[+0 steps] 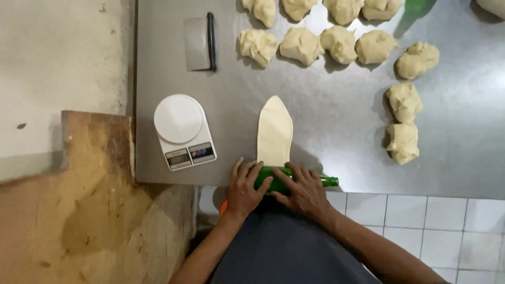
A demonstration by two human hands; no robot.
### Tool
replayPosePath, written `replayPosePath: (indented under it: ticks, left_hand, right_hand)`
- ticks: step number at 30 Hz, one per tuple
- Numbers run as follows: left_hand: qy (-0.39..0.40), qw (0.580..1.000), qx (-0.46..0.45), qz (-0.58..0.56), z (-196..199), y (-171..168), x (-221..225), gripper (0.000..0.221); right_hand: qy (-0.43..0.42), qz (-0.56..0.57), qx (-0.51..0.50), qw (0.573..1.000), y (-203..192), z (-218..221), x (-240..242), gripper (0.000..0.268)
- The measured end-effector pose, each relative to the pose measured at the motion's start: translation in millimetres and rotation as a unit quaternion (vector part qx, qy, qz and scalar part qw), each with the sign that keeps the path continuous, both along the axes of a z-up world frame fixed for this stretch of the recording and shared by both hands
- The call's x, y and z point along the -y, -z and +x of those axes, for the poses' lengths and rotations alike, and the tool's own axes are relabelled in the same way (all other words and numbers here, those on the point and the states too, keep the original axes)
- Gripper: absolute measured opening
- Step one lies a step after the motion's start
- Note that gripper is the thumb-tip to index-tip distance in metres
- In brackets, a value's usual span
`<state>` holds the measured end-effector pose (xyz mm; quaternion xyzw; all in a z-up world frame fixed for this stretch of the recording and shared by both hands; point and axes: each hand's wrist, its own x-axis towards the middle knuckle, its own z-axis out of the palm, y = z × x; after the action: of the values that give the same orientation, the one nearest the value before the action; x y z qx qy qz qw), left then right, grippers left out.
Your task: Rolling portions of dough into flat strips using a bottle and then rolling them into shaped bread rolls.
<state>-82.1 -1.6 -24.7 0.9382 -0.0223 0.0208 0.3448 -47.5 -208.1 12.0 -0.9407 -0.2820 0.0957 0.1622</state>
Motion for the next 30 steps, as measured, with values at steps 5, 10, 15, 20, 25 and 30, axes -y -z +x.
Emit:
replayPosePath:
  ticks: [5, 10, 15, 20, 25, 30]
  left_hand:
    - [0.027, 0.999, 0.027, -0.035, 4, -26, 3, 0.047]
    - [0.018, 0.995, 0.096, 0.006, 81, -33, 13, 0.036]
    - [-0.063, 0.981, 0.138, 0.125, 213, 7, 19, 0.043]
    - [-0.035, 0.997, 0.035, 0.054, 242, -17, 20, 0.041]
    - [-0.042, 0.978, 0.179, 0.094, 187, 4, 20, 0.037]
    - [-0.008, 0.988, 0.094, 0.124, 257, 15, 22, 0.044]
  right_hand:
    - [0.043, -0.001, -0.180, 0.983, -3, 7, 11, 0.080]
    - [0.060, 0.130, -0.103, 0.984, 13, 53, 12, 0.079]
    - [0.169, 0.116, 0.130, 0.970, 34, 158, -19, 0.021]
    - [0.174, 0.120, 0.094, 0.973, 46, 190, -6, 0.018]
    - [0.060, 0.116, 0.132, 0.983, 56, 164, 9, 0.040]
    - [0.115, 0.108, 0.060, 0.986, 27, 242, -9, 0.038]
